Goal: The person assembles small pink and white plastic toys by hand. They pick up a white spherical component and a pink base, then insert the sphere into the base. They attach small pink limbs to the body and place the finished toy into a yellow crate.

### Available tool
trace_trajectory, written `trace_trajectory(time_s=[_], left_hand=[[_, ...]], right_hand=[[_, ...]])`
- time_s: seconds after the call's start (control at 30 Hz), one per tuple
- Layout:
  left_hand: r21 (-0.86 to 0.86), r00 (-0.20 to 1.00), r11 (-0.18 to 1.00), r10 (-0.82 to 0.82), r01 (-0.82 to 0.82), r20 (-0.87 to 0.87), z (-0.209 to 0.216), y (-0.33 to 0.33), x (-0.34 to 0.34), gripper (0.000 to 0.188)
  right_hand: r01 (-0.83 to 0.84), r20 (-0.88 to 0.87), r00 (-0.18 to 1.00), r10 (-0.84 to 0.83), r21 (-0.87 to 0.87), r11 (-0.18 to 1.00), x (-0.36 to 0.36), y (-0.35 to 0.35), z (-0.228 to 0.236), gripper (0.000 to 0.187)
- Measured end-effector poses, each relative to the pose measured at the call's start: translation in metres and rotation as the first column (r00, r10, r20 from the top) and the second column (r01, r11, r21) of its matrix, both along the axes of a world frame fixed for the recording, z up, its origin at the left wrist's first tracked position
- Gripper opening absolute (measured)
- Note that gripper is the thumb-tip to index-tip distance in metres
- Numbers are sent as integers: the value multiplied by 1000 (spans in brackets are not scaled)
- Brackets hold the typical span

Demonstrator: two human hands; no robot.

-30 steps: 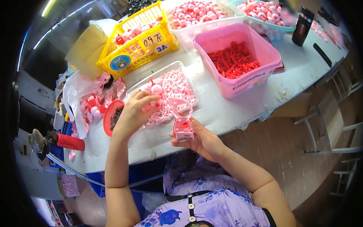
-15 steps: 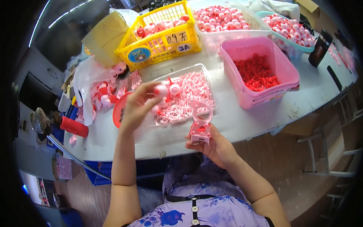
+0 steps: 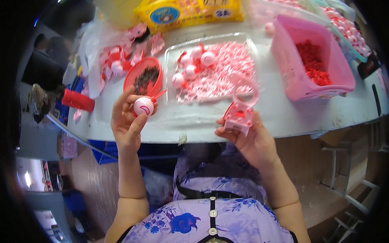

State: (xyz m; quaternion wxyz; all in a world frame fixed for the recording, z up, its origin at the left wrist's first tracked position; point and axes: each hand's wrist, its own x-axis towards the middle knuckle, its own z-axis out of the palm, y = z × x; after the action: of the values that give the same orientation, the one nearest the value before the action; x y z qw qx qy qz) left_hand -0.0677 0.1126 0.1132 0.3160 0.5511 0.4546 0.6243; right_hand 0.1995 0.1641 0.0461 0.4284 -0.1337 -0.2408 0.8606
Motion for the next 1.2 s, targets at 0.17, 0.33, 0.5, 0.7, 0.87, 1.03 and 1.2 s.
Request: trace_trajectory(time_s=[0.17, 0.33, 0.5, 0.7, 0.87, 1.03, 1.2], left_hand=[[-23, 942, 964, 254, -265, -221, -31, -70, -21, 39], [-169, 879, 869, 430, -465, -207, -70, -121, -16, 43], [-276, 842, 798, 482, -536, -240, -76, -125, -13, 37], [-253, 874, 846, 485, -469, 3, -83, -126, -13, 33], [-300, 863, 836, 500, -459, 75, -84, -121, -13, 32], [-327, 858, 855, 477, -402, 192, -79, -124, -17, 34], [-239, 861, 831, 504, -503, -61, -83, -121, -11, 36]], right_hand=[[37, -2, 999, -37, -8, 999, -1, -3, 3, 58], [39, 10, 999, -38, -16, 999, -6, -2, 7, 57], [69, 53, 996, -68, -12, 998, -4, -3, 11, 59], [70, 79, 995, -67, -33, 997, -7, -4, 16, 59], [27, 44, 999, -27, -1, 1000, -4, -1, 11, 59], [23, 53, 998, -24, 19, 1000, -1, 0, 9, 59], [65, 46, 997, -66, 34, 997, -5, -3, 7, 59]])
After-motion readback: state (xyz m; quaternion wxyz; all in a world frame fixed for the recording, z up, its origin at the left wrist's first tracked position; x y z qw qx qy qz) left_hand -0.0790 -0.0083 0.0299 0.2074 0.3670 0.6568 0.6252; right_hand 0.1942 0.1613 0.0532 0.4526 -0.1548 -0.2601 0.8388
